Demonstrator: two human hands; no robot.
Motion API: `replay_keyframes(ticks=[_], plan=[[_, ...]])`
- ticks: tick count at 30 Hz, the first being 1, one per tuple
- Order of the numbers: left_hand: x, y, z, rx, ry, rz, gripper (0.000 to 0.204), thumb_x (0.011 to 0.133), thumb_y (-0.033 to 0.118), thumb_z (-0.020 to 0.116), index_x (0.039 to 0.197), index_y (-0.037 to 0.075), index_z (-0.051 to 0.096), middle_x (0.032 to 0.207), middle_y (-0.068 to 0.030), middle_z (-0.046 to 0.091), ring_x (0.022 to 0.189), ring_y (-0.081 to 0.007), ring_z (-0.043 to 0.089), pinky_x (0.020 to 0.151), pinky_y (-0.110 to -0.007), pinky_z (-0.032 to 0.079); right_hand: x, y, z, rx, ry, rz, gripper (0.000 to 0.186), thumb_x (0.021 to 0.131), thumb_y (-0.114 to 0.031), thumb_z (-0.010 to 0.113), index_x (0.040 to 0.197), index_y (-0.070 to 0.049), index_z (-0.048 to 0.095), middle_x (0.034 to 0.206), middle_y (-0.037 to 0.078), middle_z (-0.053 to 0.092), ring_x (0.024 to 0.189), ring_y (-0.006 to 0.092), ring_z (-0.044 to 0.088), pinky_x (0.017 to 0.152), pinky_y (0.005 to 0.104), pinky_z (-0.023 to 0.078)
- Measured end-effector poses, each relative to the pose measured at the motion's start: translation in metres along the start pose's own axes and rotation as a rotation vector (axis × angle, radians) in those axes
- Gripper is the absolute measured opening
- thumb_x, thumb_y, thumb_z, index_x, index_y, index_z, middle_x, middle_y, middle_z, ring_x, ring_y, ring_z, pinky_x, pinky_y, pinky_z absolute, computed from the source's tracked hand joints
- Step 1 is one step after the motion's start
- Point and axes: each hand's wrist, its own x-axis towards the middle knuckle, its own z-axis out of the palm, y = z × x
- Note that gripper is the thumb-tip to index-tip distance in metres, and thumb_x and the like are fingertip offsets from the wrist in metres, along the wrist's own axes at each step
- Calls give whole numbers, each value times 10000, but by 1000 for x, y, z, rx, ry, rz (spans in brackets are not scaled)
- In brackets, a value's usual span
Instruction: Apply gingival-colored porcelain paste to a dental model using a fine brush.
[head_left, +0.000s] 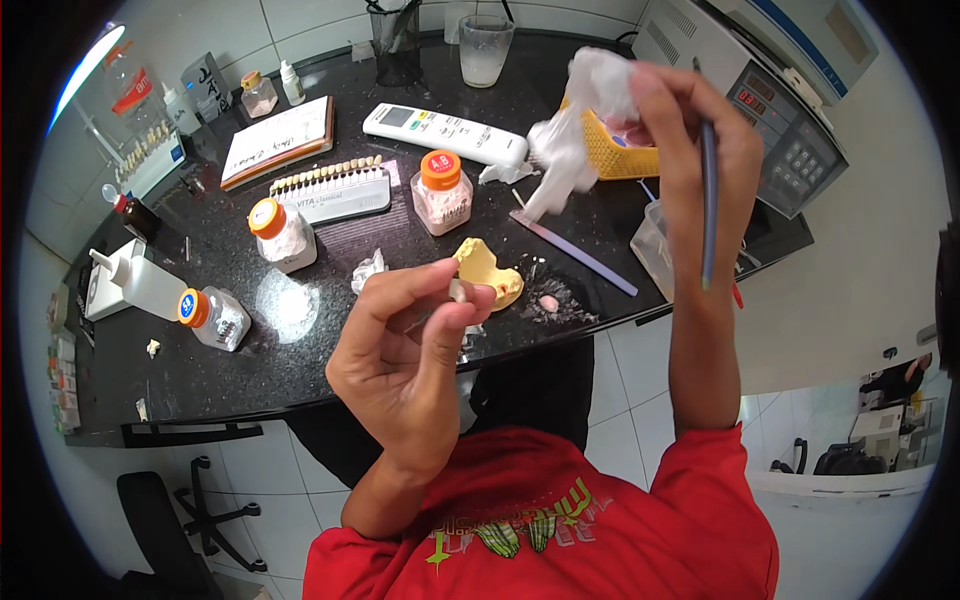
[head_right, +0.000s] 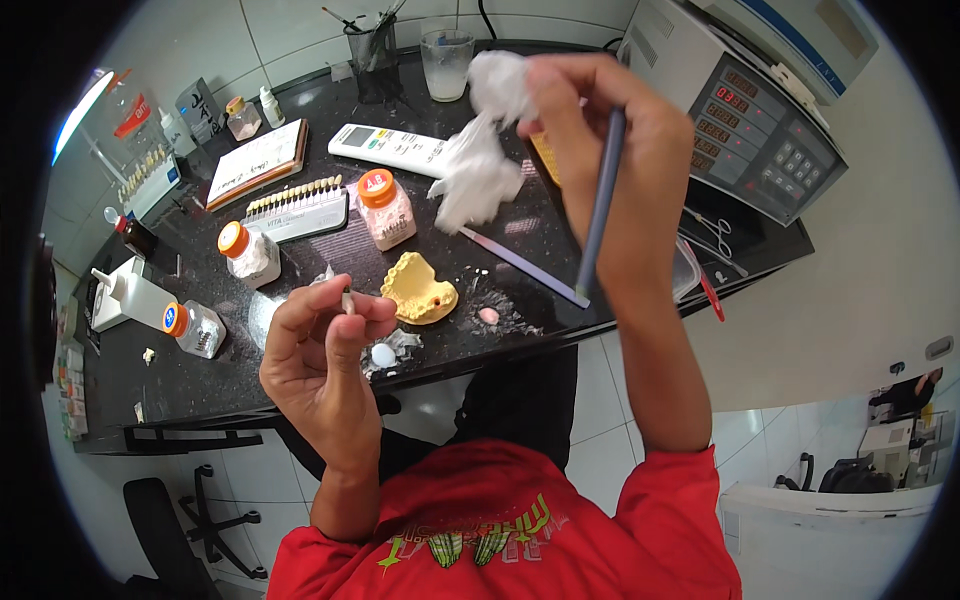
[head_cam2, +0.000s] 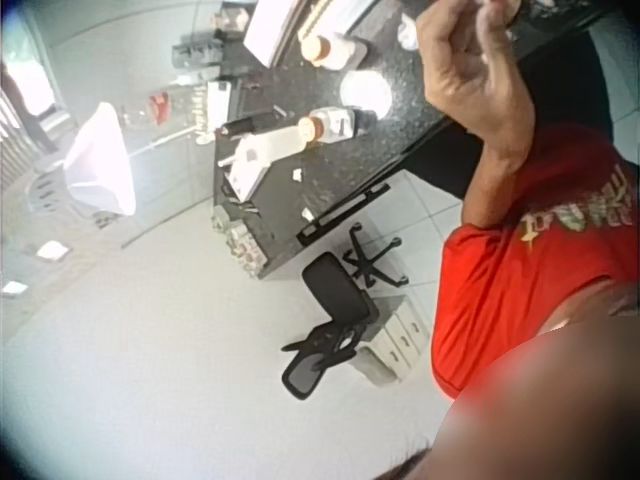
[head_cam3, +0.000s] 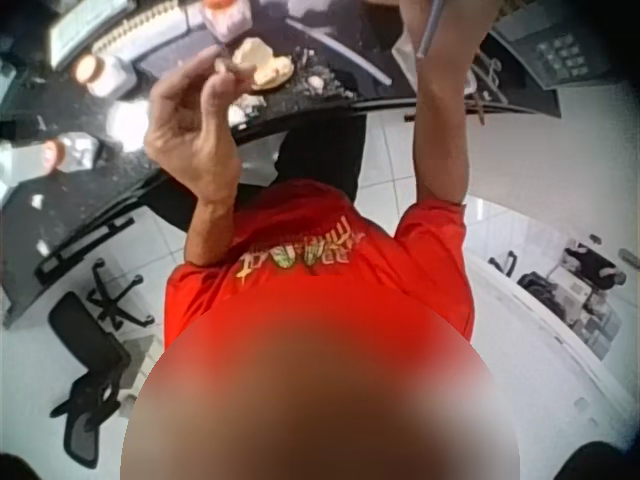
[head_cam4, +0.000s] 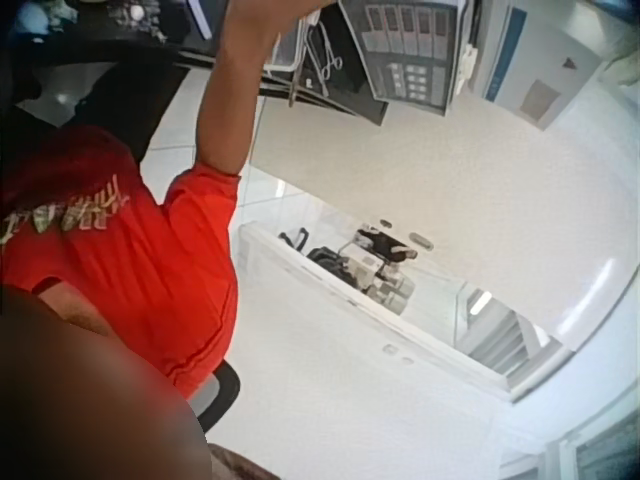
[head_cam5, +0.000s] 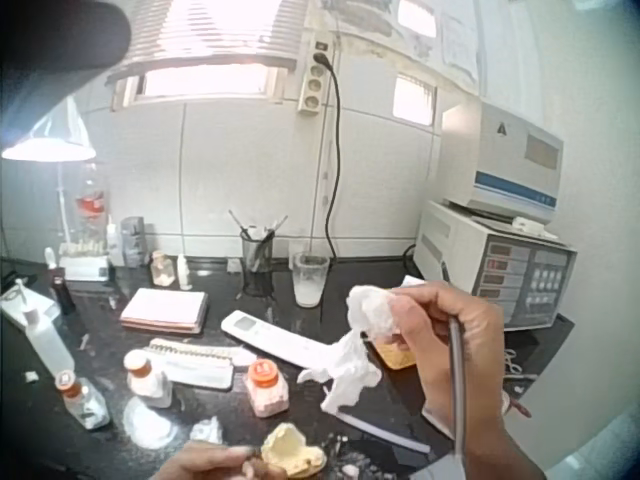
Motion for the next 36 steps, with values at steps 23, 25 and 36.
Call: replay_keyframes(ticks=[23, 25, 36], plan=[[-4, 14, -26, -199, -31, -358, 227, 914, 48, 629, 1111, -65, 623, 914, -130, 679, 818, -182, 690, 731, -278, 586, -67, -5, 15, -161, -472, -240, 306, 778, -107, 766, 1064, -37, 682, 953, 126, 705, 859, 213, 688, 715, 312, 530], [-4, 13, -26, -160, -35, -358, 223, 911, 42, 631, 1108, -64, 626, 913, -130, 679, 817, -181, 689, 728, -275, 585, -71, 4, 11, -308, -492, -204, 431, 739, -207, 794, 1115, -53, 653, 944, 121, 682, 808, 274, 649, 688, 362, 518], [12, 9, -30, 31, -4, -284, 206, 930, 60, 613, 1089, -72, 621, 972, -131, 667, 915, -188, 674, 784, -287, 578, -79, 16, 23, -468, -698, -144, 720, 721, -229, 795, 1339, -6, 500, 1003, 195, 629, 941, 332, 562, 834, 416, 464]])
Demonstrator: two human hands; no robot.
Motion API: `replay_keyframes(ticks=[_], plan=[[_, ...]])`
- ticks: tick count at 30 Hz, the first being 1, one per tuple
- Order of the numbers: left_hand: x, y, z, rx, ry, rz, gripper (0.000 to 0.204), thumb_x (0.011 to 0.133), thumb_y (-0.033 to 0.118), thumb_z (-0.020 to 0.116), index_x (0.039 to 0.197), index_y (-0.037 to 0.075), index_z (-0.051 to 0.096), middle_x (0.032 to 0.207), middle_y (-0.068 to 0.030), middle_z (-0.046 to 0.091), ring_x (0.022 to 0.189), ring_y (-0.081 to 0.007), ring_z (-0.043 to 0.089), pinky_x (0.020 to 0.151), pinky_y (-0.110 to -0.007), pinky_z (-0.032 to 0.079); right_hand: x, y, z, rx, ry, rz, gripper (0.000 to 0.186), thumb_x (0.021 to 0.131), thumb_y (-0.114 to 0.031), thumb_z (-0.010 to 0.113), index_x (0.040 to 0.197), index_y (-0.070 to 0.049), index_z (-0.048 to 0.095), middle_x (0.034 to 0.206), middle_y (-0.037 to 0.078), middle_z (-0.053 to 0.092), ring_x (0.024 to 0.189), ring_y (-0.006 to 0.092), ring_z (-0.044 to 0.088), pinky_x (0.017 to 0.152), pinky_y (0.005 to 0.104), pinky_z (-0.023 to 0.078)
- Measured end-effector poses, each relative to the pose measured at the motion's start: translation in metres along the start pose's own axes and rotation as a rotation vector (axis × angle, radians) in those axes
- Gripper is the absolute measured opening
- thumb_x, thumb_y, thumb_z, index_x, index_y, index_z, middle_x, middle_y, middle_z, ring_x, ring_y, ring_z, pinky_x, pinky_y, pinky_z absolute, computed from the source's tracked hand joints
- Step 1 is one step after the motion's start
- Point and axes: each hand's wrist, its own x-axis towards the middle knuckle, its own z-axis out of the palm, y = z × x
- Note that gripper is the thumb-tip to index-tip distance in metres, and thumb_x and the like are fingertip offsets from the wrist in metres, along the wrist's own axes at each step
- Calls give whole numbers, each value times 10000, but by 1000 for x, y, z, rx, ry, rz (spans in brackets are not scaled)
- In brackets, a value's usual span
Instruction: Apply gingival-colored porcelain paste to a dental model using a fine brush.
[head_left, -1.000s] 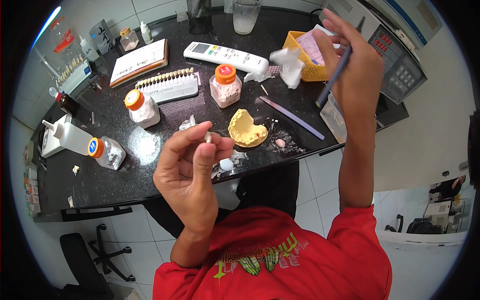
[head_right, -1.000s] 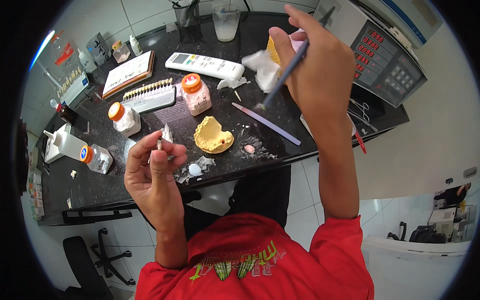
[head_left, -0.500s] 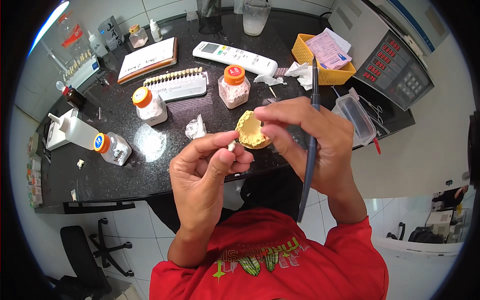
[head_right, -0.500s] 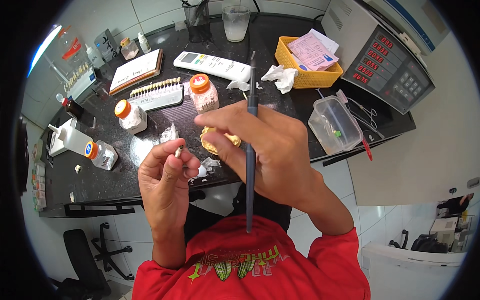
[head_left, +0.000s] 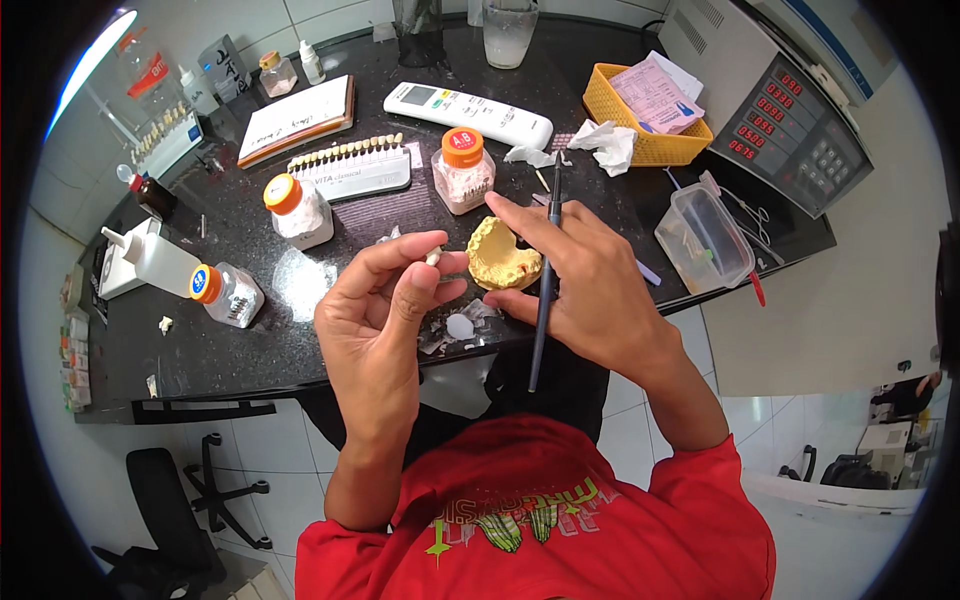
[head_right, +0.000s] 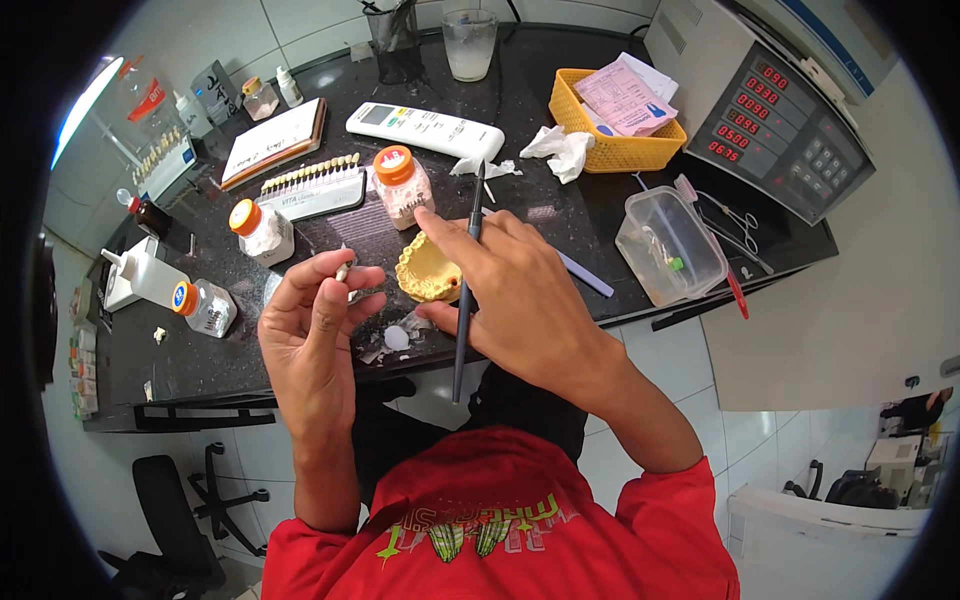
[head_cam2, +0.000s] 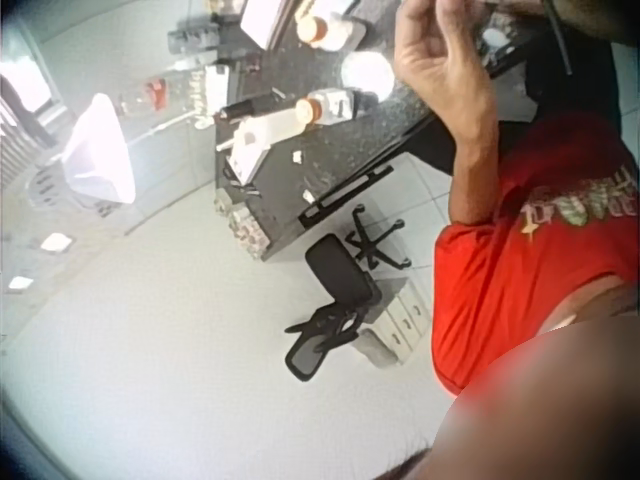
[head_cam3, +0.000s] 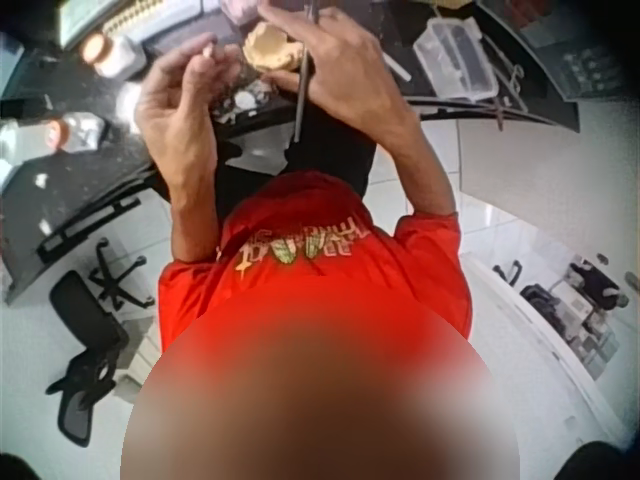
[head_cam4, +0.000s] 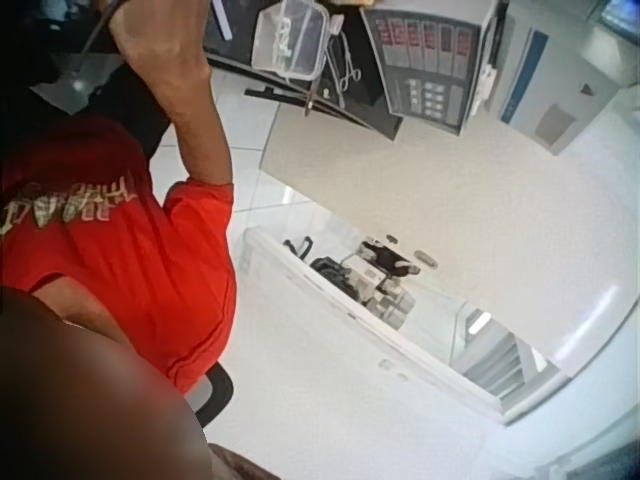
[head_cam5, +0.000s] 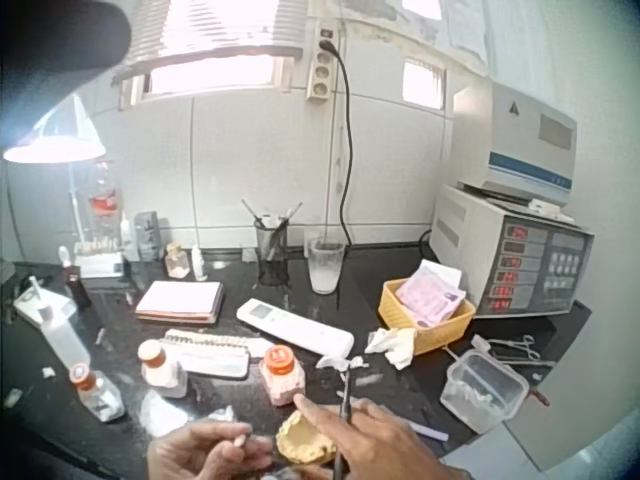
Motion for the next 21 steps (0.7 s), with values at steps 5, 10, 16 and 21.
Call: replay_keyframes(ticks=[5, 10, 16, 21], plan=[[-1, -2, 5, -32, -18, -73, 210, 942, 72, 599, 1089, -78, 608, 1039, -138, 653, 970, -202, 666, 812, -295, 585, 0, 4, 2, 55, 26, 25, 722, 698, -151, 781, 1357, -55, 504, 1007, 158, 647, 913, 306, 579, 820, 391, 479], [-2, 0, 6, -9, -73, -44, 215, 944, 67, 596, 1095, -86, 604, 1036, -149, 664, 993, -193, 653, 870, -290, 560, 2, 0, -1, 136, 91, -36, 713, 694, -118, 754, 1354, -45, 495, 1042, 142, 649, 905, 304, 594, 797, 405, 485], [-4, 8, 11, 78, -65, 56, 197, 924, 42, 622, 1071, -90, 627, 1019, -156, 671, 939, -164, 654, 843, -262, 534, 3, -5, -7, 336, 141, -23, 722, 677, -100, 749, 1347, -45, 486, 1050, 117, 658, 945, 322, 650, 811, 375, 517], [-6, 8, 14, 54, -30, 66, 206, 912, 40, 638, 1072, -90, 628, 999, -153, 673, 922, -165, 661, 834, -258, 536, 2, -6, -4, 660, 270, 66, 670, 697, -69, 778, 1306, -11, 507, 1067, 121, 663, 976, 203, 668, 839, 330, 547]])
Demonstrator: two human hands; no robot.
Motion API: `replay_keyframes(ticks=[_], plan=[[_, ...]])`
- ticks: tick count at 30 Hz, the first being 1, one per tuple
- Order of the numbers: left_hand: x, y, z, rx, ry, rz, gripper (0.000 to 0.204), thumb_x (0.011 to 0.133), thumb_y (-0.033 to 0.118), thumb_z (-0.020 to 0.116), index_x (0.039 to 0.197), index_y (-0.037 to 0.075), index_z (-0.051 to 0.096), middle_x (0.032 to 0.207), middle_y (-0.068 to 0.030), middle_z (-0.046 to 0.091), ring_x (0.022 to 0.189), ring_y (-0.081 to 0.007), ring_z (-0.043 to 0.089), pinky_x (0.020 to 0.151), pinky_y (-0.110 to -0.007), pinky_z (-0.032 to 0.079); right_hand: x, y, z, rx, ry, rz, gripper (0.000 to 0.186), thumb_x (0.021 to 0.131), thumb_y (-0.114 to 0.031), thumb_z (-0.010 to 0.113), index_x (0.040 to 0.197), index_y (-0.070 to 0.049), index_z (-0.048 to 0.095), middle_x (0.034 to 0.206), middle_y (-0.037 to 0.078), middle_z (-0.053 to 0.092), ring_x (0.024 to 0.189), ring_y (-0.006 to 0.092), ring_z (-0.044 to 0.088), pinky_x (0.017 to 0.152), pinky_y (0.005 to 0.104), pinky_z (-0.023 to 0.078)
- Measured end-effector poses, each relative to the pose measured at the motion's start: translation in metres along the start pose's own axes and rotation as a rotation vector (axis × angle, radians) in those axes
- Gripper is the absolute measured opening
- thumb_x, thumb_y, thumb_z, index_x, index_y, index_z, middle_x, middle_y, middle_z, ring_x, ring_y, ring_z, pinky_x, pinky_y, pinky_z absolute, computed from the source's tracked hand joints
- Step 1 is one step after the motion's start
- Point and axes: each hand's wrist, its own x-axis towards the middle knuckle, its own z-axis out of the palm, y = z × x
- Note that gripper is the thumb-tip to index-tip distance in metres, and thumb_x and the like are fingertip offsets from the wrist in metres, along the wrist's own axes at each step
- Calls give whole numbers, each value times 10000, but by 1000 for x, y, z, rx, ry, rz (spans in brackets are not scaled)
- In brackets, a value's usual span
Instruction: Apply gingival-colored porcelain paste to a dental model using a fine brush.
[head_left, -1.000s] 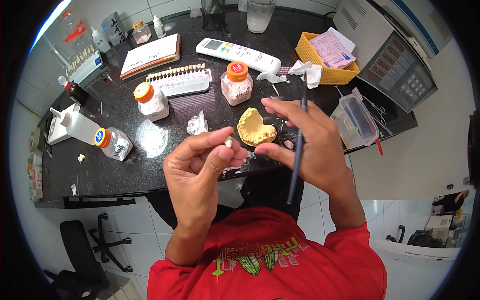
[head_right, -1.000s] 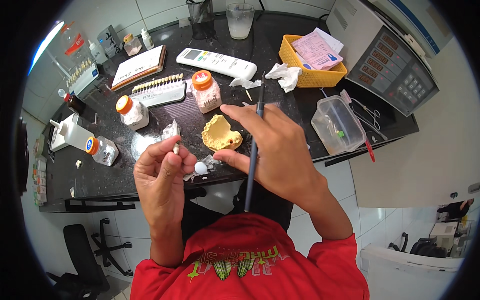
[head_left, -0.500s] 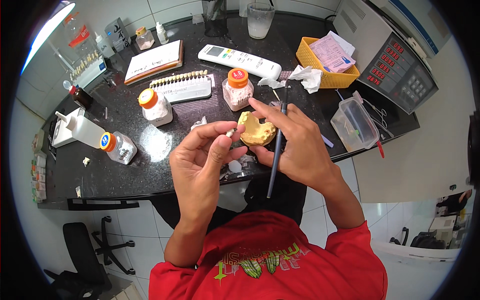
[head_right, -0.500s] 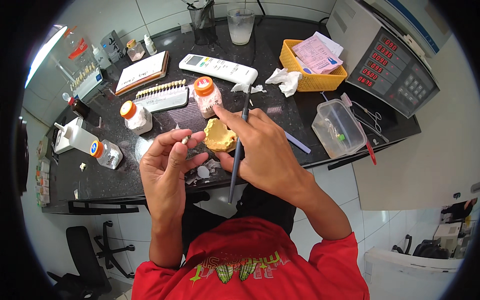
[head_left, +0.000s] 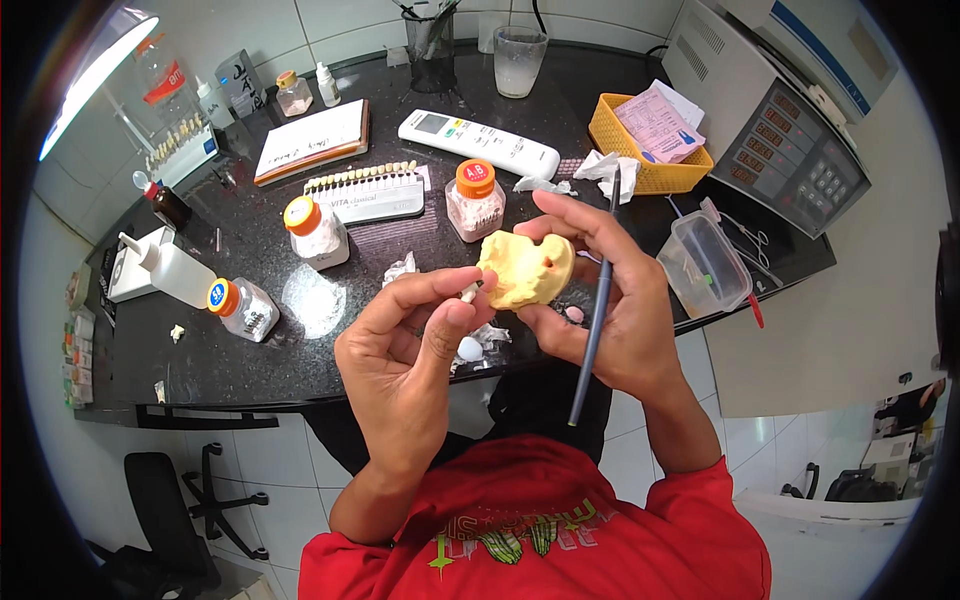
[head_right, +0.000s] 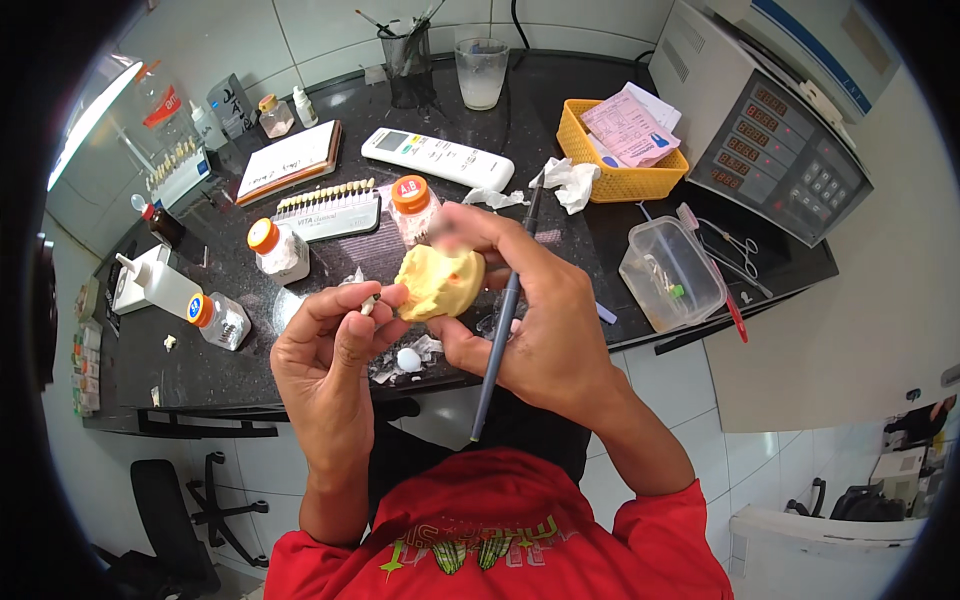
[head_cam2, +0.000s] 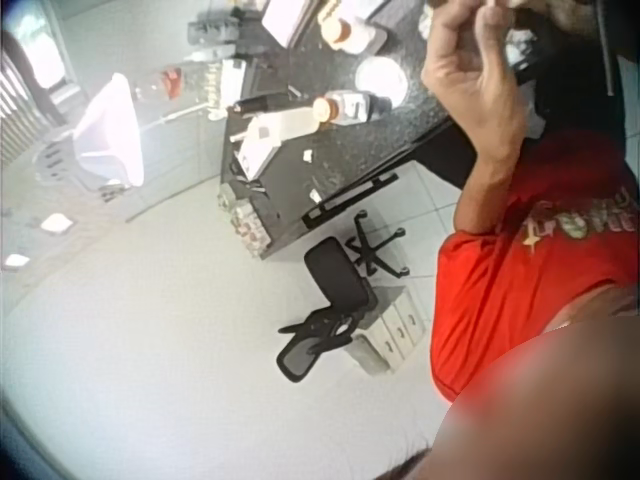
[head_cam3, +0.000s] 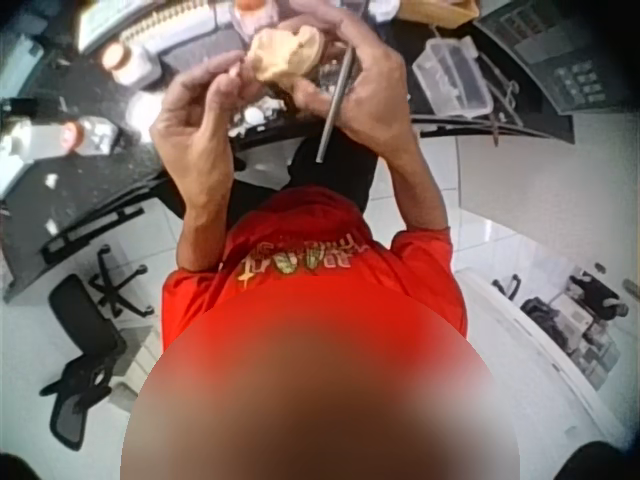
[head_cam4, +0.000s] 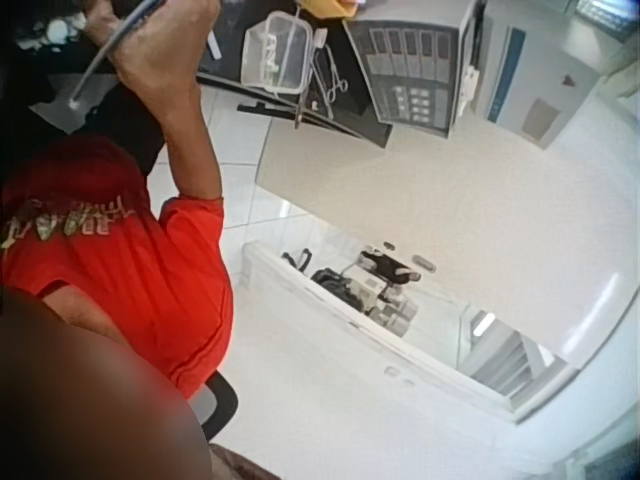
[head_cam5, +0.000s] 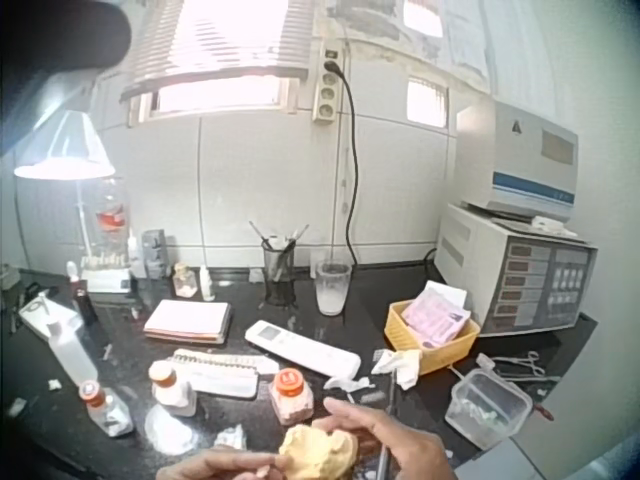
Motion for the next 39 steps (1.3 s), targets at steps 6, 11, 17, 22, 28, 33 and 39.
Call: replay_keyframes(ticks=[6, 11, 17, 22, 28, 33, 39], plan=[[-4, 0, 3, -209, -20, -110, 227, 918, 66, 631, 1088, -83, 612, 989, -151, 668, 941, -219, 683, 808, -330, 600, -3, -6, -2, 100, -10, -20, 616, 756, -100, 764, 1280, 65, 486, 1173, 191, 615, 1096, 230, 620, 923, 347, 524], [-3, 6, -4, -342, -80, -236, 243, 933, 99, 618, 1115, -61, 607, 1000, -139, 667, 937, -206, 678, 785, -322, 604, -10, 1, 4, 294, 40, -25, 598, 772, -165, 786, 1246, 76, 512, 1172, 196, 604, 1089, 266, 631, 917, 359, 538], [5, 21, -18, -428, -227, -441, 247, 941, 104, 605, 1144, -36, 609, 994, -117, 666, 925, -169, 665, 769, -307, 602, -10, -1, -6, 99, -24, -254, 553, 707, -122, 815, 1197, 16, 598, 1131, 163, 648, 1012, 228, 667, 874, 318, 550], [4, 29, -19, -366, -236, -579, 231, 957, 112, 573, 1129, -40, 593, 978, -112, 652, 885, -182, 662, 721, -313, 606, -2, -9, -15, -156, -93, -384, 535, 669, -146, 818, 1152, -2, 639, 1083, 132, 682, 978, 273, 672, 830, 345, 544], [3, 31, -21, -431, -290, -662, 240, 950, 108, 594, 1150, -20, 629, 971, -93, 663, 908, -135, 649, 792, -307, 591, -3, -9, -14, -124, -111, -398, 522, 645, -116, 806, 1129, -4, 648, 1081, 122, 689, 973, 284, 669, 824, 357, 539], [4, 31, -20, -394, -288, -690, 251, 949, 128, 603, 1151, -18, 632, 970, -92, 663, 889, -126, 652, 793, -296, 590, -4, -7, -13, -128, -127, -398, 516, 638, -114, 804, 1117, 0, 650, 1078, 123, 691, 968, 288, 670, 815, 361, 541], [5, 33, -19, -339, -268, -713, 241, 951, 117, 590, 1138, -32, 619, 960, -106, 661, 868, -156, 661, 755, -336, 608, -4, -9, -13, -163, -134, -401, 499, 651, -133, 806, 1106, 5, 651, 1069, 127, 695, 959, 288, 673, 809, 360, 543]])
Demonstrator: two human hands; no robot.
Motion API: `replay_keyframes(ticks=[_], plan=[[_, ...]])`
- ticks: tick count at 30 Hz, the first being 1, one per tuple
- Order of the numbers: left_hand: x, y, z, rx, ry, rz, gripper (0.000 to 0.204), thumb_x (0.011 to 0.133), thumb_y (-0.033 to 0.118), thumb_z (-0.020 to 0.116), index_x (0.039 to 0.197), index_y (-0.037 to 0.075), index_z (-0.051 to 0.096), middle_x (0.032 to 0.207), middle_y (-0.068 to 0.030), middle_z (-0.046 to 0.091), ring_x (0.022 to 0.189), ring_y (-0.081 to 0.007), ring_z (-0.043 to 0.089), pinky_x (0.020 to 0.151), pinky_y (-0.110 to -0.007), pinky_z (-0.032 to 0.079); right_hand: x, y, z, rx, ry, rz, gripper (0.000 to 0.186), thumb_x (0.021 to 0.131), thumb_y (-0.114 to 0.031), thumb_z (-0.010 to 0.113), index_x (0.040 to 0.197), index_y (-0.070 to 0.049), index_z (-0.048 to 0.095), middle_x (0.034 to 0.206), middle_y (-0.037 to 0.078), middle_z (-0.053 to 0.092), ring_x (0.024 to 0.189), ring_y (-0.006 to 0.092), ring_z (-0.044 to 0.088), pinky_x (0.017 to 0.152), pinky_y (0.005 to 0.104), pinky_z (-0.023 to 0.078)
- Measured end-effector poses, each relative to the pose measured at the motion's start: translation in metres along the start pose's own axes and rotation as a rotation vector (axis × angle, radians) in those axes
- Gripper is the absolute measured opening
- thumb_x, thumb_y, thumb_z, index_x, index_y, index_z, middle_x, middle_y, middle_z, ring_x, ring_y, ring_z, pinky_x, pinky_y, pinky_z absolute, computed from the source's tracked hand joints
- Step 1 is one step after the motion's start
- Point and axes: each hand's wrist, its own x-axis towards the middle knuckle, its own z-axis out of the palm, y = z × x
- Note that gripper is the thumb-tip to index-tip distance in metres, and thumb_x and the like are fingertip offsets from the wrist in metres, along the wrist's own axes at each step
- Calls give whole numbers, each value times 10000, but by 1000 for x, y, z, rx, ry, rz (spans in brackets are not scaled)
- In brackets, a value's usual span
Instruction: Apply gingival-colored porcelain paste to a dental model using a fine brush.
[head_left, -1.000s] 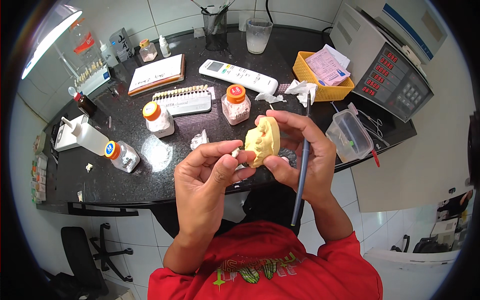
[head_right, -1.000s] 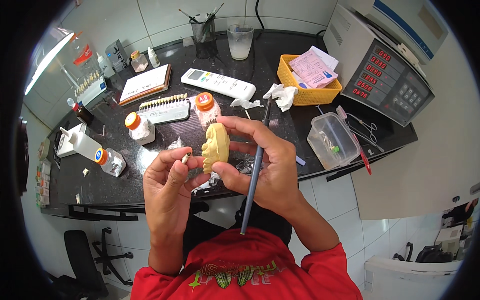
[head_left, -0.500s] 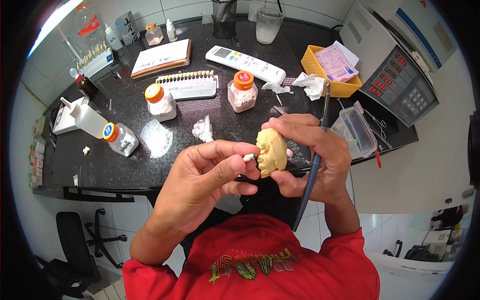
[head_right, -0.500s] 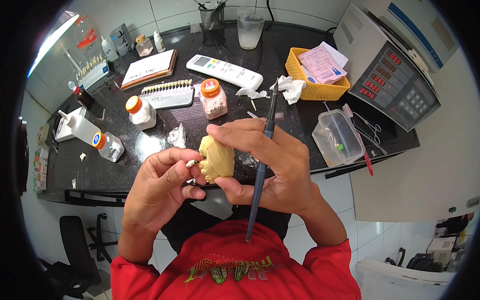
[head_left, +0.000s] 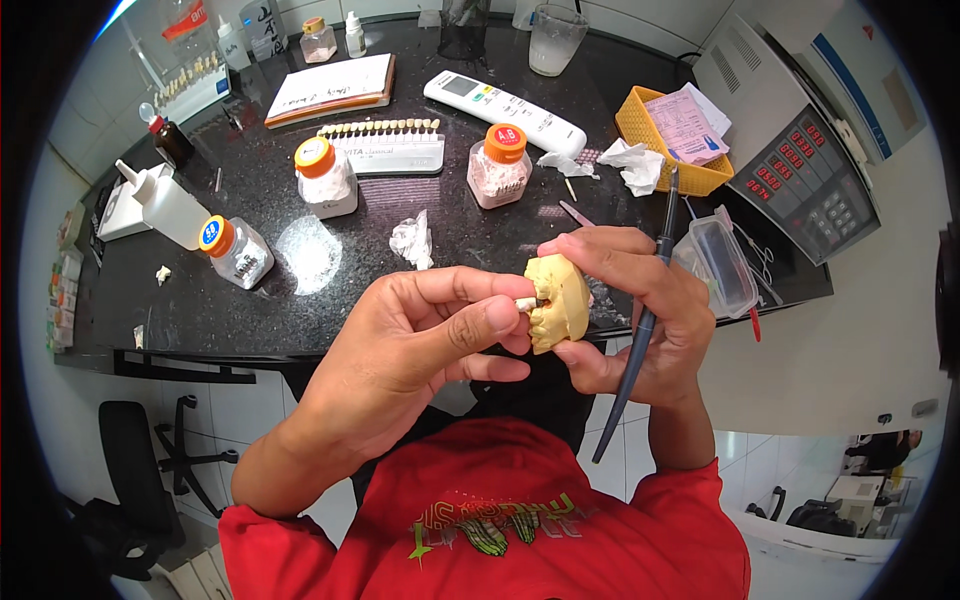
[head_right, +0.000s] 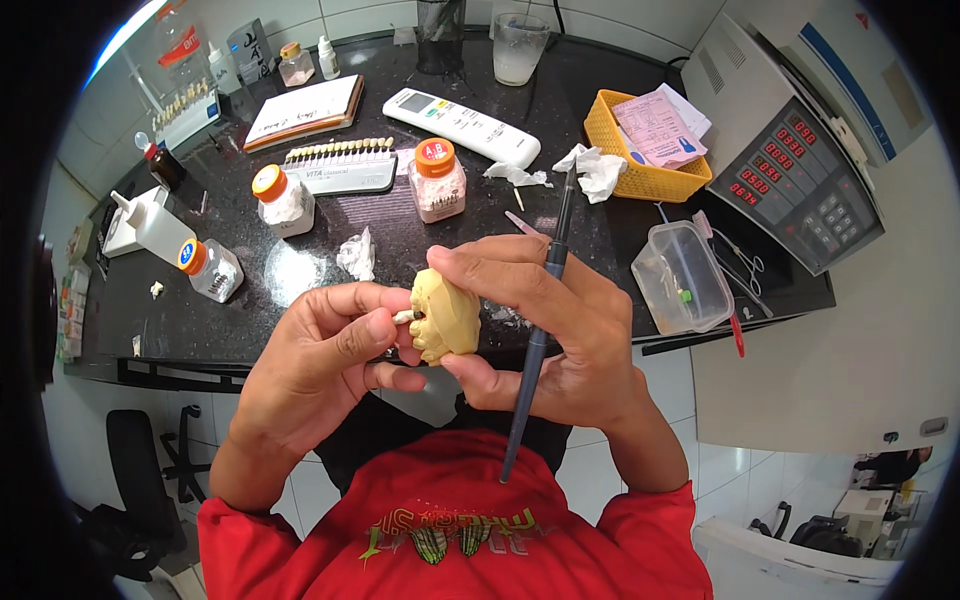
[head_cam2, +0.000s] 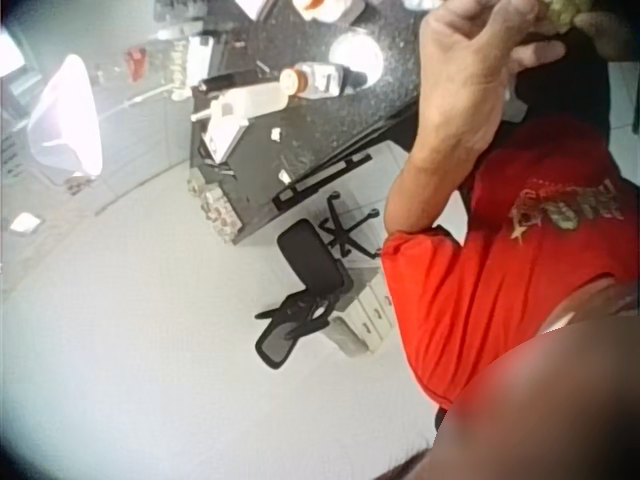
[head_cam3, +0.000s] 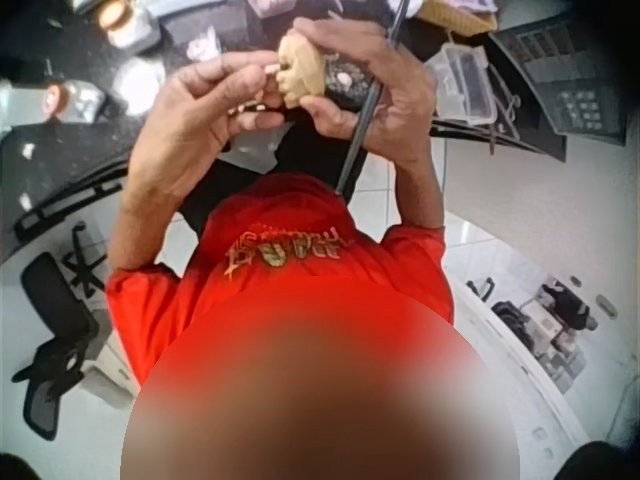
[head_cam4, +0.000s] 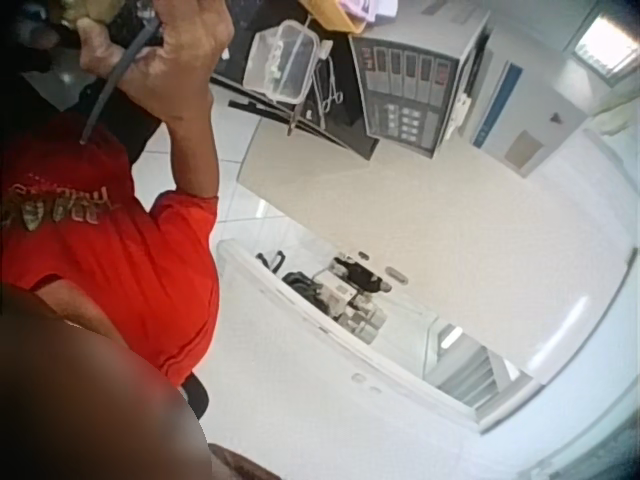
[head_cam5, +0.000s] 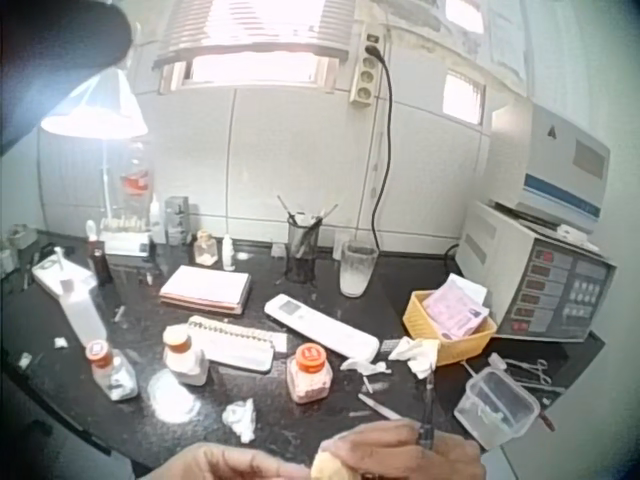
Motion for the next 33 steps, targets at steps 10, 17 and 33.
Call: replay_keyframes(ticks=[10, 17, 33], plan=[[0, 0, -2, -27, 16, -25, 217, 946, 106, 596, 1118, -19, 639, 953, -101, 664, 857, -155, 665, 766, -339, 605, 1, -2, 2, -37, 0, -24, 498, 653, -130, 807, 1106, 7, 652, 1058, 131, 695, 940, 278, 674, 794, 352, 539], [0, -3, -6, -53, -8, -36, 195, 920, 121, 641, 1065, -10, 648, 970, -95, 665, 853, -146, 664, 773, -306, 594, 0, -4, 3, -30, -11, -8, 498, 646, -120, 808, 1106, -1, 658, 1045, 127, 695, 932, 278, 674, 788, 349, 544], [0, -11, -7, -145, -73, -43, 177, 911, 134, 664, 1021, -2, 644, 948, -76, 651, 854, -129, 649, 775, -295, 586, -6, 2, 1, -20, -50, -64, 556, 703, -244, 813, 1136, 44, 616, 988, 215, 689, 917, 286, 687, 785, 348, 545]])
